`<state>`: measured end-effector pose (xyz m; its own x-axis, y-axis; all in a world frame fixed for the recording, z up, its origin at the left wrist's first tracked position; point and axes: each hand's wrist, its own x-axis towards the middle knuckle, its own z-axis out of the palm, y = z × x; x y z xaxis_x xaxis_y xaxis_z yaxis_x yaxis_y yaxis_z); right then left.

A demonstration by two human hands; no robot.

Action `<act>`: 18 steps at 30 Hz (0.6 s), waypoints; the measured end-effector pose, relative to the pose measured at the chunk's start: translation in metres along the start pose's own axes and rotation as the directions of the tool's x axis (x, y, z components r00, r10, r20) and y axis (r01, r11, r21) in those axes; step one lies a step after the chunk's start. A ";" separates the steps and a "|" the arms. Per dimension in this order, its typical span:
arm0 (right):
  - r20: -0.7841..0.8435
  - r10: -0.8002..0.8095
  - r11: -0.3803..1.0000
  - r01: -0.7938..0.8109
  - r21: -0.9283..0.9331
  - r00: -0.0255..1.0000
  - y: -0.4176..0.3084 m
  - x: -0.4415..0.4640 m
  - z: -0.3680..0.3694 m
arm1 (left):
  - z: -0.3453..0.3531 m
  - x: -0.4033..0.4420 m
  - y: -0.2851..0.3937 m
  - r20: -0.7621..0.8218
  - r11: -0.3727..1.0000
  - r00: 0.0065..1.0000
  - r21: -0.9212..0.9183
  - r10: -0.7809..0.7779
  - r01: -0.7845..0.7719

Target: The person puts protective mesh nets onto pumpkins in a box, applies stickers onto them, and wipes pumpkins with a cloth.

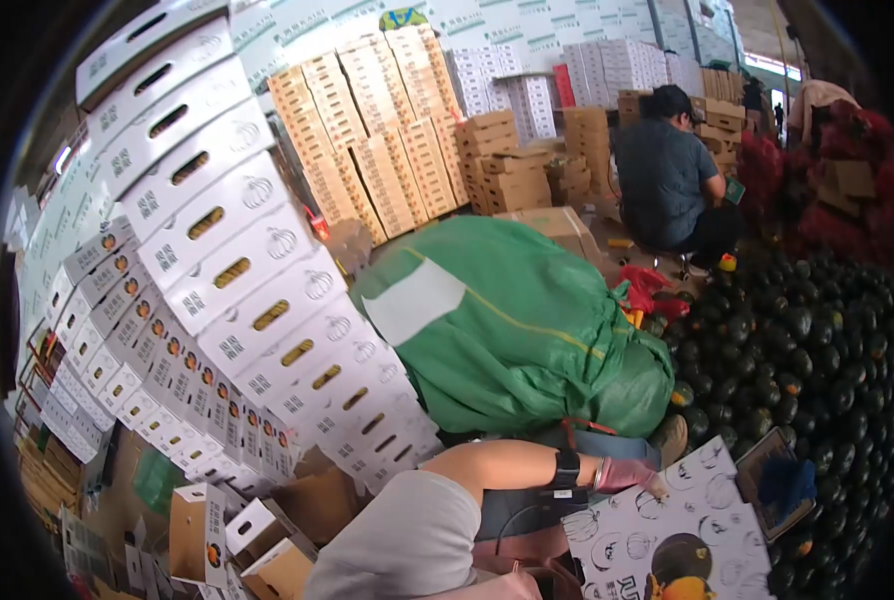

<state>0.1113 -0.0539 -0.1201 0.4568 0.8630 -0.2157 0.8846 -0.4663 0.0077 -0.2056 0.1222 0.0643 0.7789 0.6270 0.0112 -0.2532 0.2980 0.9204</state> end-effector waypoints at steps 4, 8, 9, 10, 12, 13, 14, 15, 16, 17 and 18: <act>-0.006 -0.044 0.995 0.043 -0.090 0.999 0.011 -0.004 -0.006 | -0.005 -0.006 0.058 0.068 0.914 0.954 0.276 0.291 -0.298; -0.015 -0.084 0.976 0.079 -0.202 0.996 0.027 -0.008 -0.011 | 0.094 -0.067 0.181 0.009 0.894 1.000 0.448 -0.025 0.018; -0.019 -0.105 0.967 0.098 -0.236 0.994 0.028 -0.008 -0.012 | 0.101 -0.073 0.196 0.080 0.825 0.996 0.564 -0.039 -0.013; -0.022 -0.129 0.956 0.118 -0.267 0.991 0.030 -0.008 -0.014 | 0.107 -0.080 0.213 0.092 0.817 0.995 0.576 -0.033 -0.027; -0.033 -0.196 0.916 0.171 -0.362 0.980 0.039 -0.011 -0.021 | 0.124 -0.098 0.246 0.108 0.638 0.993 0.763 0.038 -0.107; -0.041 -0.238 0.882 0.198 -0.428 0.970 0.046 -0.013 -0.026 | 0.130 -0.110 0.261 0.111 0.695 0.991 0.707 0.071 -0.129; -0.058 -0.300 0.831 0.231 -0.507 0.952 0.052 -0.017 -0.034 | 0.133 -0.123 0.281 0.132 0.532 0.973 0.819 0.188 -0.214; -0.085 -0.372 0.754 0.248 -0.608 0.924 0.059 -0.021 -0.045 | 0.137 -0.140 0.297 0.141 0.533 0.947 0.798 0.289 -0.281; -0.131 -0.453 0.667 0.238 -0.706 0.882 0.061 -0.025 -0.065 | 0.145 -0.161 0.311 0.143 0.528 0.910 0.775 0.388 -0.347; -0.209 -0.532 0.588 0.181 -0.789 0.820 0.061 -0.026 -0.091 | 0.155 -0.185 0.324 0.148 0.486 0.824 0.745 0.546 -0.456; -0.312 -0.595 0.545 0.086 -0.834 0.741 0.053 -0.025 -0.129 | 0.169 -0.211 0.335 0.141 0.433 0.715 0.710 0.685 -0.555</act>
<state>0.1585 -0.0749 0.0120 -0.1586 0.9773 0.1403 0.5996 -0.0175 0.8001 -0.3581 -0.0322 0.4363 0.4644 0.5510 0.6934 -0.1343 -0.7300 0.6701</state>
